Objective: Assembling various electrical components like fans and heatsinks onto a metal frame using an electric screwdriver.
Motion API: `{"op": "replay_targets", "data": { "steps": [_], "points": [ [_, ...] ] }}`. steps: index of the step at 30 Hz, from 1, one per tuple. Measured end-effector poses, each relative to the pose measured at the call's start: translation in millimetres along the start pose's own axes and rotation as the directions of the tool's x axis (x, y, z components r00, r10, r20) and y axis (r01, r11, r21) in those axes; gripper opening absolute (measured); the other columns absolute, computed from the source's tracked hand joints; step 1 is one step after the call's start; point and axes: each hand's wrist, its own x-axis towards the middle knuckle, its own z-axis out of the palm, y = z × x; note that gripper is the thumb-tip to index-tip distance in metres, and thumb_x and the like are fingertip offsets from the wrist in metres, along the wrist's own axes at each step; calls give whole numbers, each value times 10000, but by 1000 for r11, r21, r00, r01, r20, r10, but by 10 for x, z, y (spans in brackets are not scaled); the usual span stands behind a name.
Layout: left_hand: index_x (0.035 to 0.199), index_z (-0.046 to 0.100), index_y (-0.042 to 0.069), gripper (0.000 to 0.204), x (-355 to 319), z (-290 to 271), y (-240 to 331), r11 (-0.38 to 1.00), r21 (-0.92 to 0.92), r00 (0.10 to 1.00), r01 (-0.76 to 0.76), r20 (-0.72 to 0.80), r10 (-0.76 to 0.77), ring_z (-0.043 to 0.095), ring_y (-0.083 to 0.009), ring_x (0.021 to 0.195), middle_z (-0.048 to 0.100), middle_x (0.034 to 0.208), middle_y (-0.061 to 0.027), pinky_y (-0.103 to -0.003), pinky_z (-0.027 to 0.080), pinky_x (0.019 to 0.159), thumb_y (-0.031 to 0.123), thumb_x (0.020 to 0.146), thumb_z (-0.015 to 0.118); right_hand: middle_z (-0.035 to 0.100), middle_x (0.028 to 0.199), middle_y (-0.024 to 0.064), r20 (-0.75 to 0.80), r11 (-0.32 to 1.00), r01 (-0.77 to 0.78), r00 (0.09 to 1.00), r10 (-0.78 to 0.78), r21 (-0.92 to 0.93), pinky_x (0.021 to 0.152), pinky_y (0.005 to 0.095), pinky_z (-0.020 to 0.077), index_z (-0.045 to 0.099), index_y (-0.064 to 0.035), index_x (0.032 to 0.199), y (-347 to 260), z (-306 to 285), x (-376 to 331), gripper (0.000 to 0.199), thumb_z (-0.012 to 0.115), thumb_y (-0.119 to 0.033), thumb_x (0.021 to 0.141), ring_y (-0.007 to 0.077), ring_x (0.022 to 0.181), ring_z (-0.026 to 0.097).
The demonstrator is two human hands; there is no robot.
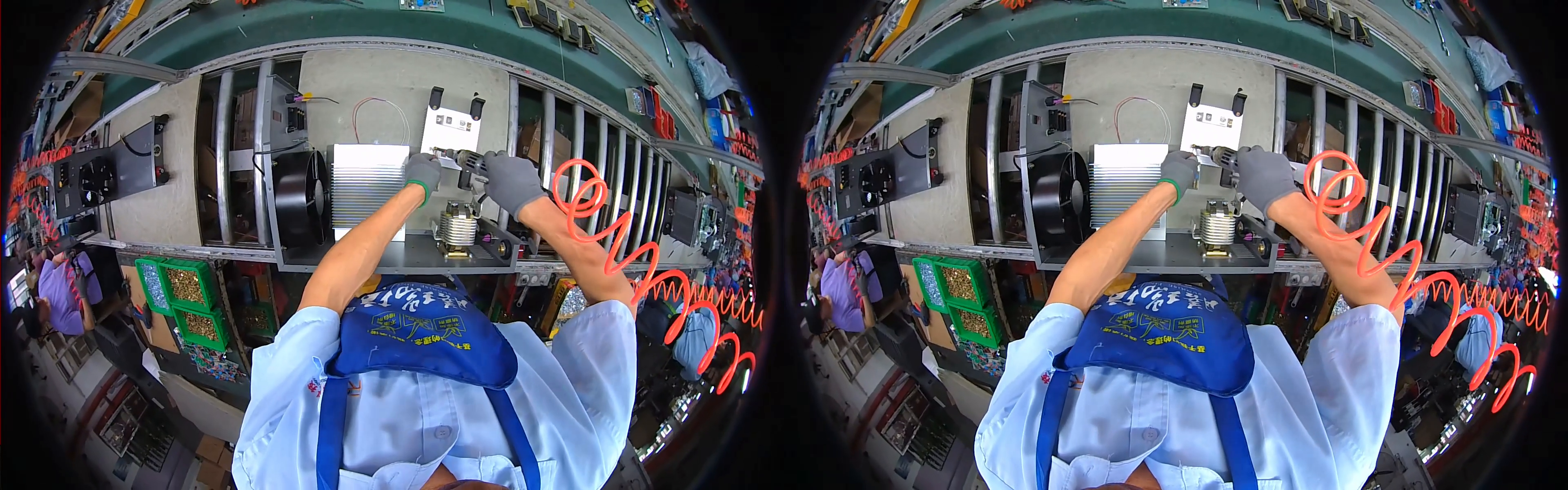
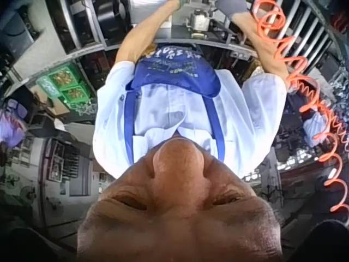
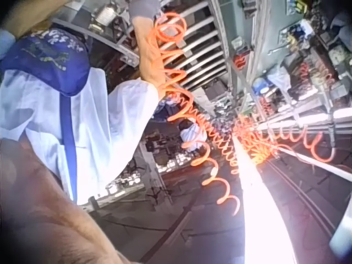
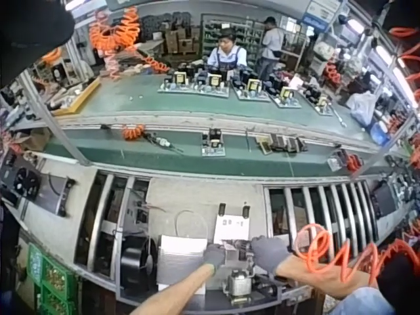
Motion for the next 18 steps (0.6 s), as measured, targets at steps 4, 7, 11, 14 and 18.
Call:
{"op": "replay_targets", "data": {
  "steps": [4,7,11,14,18],
  "points": [
    [908,720,5,284,75,210,-184,984,-129,991,126,67,-118,685,-387,800,690,876,-246,-432,524,744,244,806,605,663,872,181,43,998,39,998,-36,-58,650,435,548,625,-24,961,-59,44,157,199,623,-122,788,349,748,682],
    [904,726,-9,238,51,317,-260,987,-82,991,136,27,-134,630,-197,651,683,746,-137,-363,493,611,187,797,645,668,880,176,61,993,56,997,-50,-108,648,429,550,648,-22,937,-126,55,239,160,590,-84,801,337,751,688],
    [945,720,-1,275,-53,278,-220,971,-198,991,136,11,-136,646,-226,671,693,801,-157,-368,496,633,223,805,644,688,903,152,100,981,42,995,-23,-191,667,401,553,684,-42,941,-246,-14,327,172,612,-116,803,307,792,699],
    [962,719,16,314,-177,210,-120,987,-122,993,109,47,-104,672,-285,715,701,848,-178,-387,504,666,279,812,635,698,919,150,158,962,46,987,-3,-269,667,382,553,706,-56,929,-422,-74,410,175,625,-122,788,290,797,704],
    [926,735,62,263,-232,178,-8,980,-103,985,168,57,-163,690,-338,799,709,908,-176,-422,520,705,283,833,627,701,911,148,271,931,131,962,-36,-340,641,386,543,712,-53,910,-670,-105,548,183,629,-103,755,282,769,703]
  ]
}}
